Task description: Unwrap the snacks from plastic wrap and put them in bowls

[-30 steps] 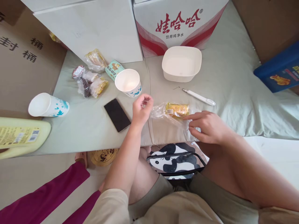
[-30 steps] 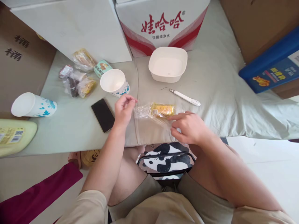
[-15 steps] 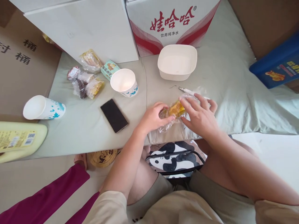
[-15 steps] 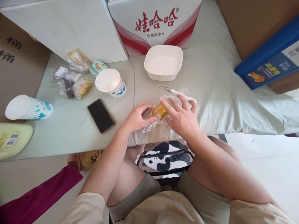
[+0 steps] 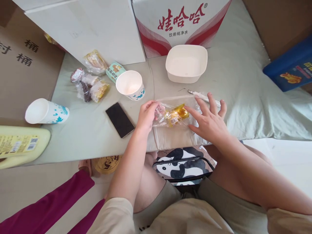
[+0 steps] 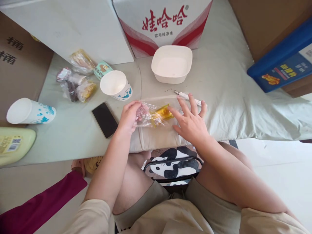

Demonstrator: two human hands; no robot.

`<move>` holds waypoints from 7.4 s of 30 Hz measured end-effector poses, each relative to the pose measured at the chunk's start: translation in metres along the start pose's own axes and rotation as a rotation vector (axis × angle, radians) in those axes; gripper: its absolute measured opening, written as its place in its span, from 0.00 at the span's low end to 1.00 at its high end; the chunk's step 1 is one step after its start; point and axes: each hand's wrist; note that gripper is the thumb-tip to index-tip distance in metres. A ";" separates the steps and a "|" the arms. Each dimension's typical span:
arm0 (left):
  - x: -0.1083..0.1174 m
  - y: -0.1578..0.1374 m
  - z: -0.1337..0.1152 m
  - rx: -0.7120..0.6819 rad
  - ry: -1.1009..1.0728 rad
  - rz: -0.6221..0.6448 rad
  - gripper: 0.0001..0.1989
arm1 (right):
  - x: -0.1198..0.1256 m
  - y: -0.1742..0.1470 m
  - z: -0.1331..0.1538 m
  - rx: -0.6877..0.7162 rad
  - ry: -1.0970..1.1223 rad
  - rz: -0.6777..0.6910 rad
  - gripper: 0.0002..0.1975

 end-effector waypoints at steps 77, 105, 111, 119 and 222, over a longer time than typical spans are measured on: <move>0.017 0.002 -0.016 -0.025 -0.342 0.016 0.19 | 0.004 0.037 -0.050 -0.361 1.553 -0.135 0.19; 0.024 0.000 0.002 -0.256 0.038 0.005 0.20 | 0.018 0.017 -0.045 -0.293 1.140 -0.386 0.09; 0.032 0.005 0.009 -0.327 0.409 0.054 0.11 | 0.010 0.014 -0.061 -0.325 0.841 -0.289 0.15; 0.035 0.002 0.002 -0.451 0.384 -0.051 0.10 | 0.017 0.010 -0.062 -0.263 0.434 -0.464 0.07; 0.002 -0.007 0.003 0.065 -0.091 0.433 0.18 | -0.006 0.037 0.000 -0.264 1.372 0.079 0.16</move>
Point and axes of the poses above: each hand's wrist, its own y-axis towards the middle knuckle, its own x-axis out of the back of the hand, z = x × y, and after that the axes turned 13 degrees about z, right-handed
